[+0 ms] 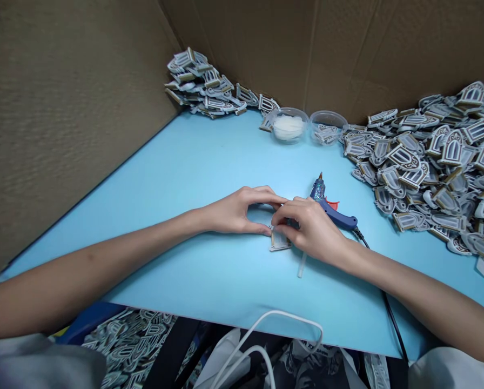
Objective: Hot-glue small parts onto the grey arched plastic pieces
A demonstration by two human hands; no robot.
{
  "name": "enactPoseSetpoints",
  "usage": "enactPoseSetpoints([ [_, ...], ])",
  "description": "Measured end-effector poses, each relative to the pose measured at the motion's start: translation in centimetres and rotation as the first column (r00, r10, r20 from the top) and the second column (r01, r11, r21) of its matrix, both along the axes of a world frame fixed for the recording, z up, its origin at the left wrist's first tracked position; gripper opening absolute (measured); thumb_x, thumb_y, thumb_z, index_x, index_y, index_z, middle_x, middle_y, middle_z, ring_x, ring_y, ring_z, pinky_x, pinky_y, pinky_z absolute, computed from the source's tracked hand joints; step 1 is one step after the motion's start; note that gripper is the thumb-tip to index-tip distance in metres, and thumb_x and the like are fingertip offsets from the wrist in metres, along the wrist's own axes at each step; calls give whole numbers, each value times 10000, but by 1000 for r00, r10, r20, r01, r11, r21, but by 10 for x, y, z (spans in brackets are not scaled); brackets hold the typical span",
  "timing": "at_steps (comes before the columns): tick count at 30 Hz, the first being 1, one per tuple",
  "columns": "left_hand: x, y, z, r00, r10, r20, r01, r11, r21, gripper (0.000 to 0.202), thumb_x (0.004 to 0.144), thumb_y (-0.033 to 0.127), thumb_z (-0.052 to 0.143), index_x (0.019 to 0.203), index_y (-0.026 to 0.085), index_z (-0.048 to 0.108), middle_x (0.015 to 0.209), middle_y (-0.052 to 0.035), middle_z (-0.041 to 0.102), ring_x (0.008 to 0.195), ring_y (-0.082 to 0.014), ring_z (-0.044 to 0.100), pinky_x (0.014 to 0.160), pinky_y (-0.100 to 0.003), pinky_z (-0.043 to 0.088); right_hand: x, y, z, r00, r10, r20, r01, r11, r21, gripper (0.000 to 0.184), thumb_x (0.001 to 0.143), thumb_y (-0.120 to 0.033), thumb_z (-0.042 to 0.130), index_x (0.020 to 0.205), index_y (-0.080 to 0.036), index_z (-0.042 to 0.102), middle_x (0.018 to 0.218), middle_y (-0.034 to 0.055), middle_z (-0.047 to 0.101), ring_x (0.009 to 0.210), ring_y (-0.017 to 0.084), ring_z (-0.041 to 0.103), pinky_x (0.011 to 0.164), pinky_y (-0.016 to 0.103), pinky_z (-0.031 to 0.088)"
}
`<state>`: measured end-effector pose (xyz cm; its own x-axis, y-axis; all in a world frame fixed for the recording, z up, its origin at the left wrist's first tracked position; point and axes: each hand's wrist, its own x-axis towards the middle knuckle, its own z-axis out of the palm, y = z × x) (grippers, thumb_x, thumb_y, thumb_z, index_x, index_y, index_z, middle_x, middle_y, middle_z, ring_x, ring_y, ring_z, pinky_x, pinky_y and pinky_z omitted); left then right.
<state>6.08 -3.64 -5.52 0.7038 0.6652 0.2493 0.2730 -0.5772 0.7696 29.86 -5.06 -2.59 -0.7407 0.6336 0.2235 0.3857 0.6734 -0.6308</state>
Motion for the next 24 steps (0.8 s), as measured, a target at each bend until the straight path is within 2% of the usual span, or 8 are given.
enactPoseSetpoints([
  [4, 1, 0, 0, 1000, 0, 14, 0, 1000, 6, 624, 826, 348, 878, 1400, 218, 668, 1191, -115, 748, 1130, -225, 674, 1022, -403, 539, 1, -1, -4, 999, -13, 49, 12, 1000, 17, 127, 921, -92, 695, 875, -201, 741, 837, 22, 747, 830, 193, 632, 795, 344, 420],
  [9, 0, -1, -1, 1000, 21, -9, -21, 1000, -5, 668, 817, 371, 882, 1417, 198, 644, 1190, -117, 746, 1141, -237, 679, 1024, -407, 533, -2, -4, -11, 997, -15, 81, 5, 992, 123, 96, 959, -129, 671, 937, -207, 721, 1035, 66, 725, 989, 241, 622, 852, 376, 414],
  [13, 0, -1, 0, 1000, 11, 1, -11, 1000, 14, 748, 822, 359, 873, 1488, 202, 572, 1230, -113, 749, 1165, -242, 670, 1068, -436, 499, 4, -6, 7, 988, -45, 144, 14, 978, 208, 166, 960, -174, 687, 1119, -205, 653, 1160, 99, 663, 1086, 268, 610, 881, 382, 436],
  [16, -1, -1, 3, 998, -69, 13, 68, 997, 46, 600, 862, 292, 823, 1423, 205, 628, 1262, -109, 747, 1184, -238, 659, 1085, -437, 489, 27, -5, 27, 927, -206, 315, 77, 922, 379, 313, 967, -336, 705, 1237, -207, 617, 1153, 123, 655, 1055, 315, 614, 843, 411, 438],
  [18, -2, -1, 4, 993, -120, 12, 119, 989, 83, 394, 905, 256, 761, 1294, 206, 716, 1282, -115, 738, 1188, -234, 657, 1081, -432, 498, 47, -3, 31, 809, -354, 468, 98, 868, 488, 414, 938, -487, 722, 1215, -194, 630, 1087, 141, 669, 995, 359, 622, 797, 436, 432],
  [20, -2, 0, 4, 987, -158, 5, 156, 980, 125, 213, 942, 231, 705, 1137, 212, 787, 1288, -122, 733, 1169, -230, 660, 1062, -426, 515, 65, -2, 25, 697, -424, 579, 97, 855, 510, 464, 931, -581, 689, 1158, -179, 641, 1023, 153, 680, 912, 369, 634, 750, 442, 432],
  [21, -2, 0, 4, 985, -171, -2, 169, 975, 144, 175, 955, 221, 684, 1080, 217, 806, 1284, -124, 734, 1158, -229, 660, 1052, -422, 523, 72, -2, 18, 680, -424, 598, 108, 865, 491, 461, 954, -588, 648, 1158, -175, 634, 1014, 156, 687, 895, 364, 642, 741, 439, 439],
  [24, -1, 0, 3, 981, -194, -16, 194, 963, 187, 181, 979, 210, 660, 1049, 223, 827, 1277, -137, 737, 1145, -226, 656, 1034, -410, 536, 83, 0, -3, 758, -387, 526, 193, 902, 386, 398, 1038, -537, 493, 1163, -177, 612, 1042, 159, 708, 920, 342, 668, 772, 433, 471],
])
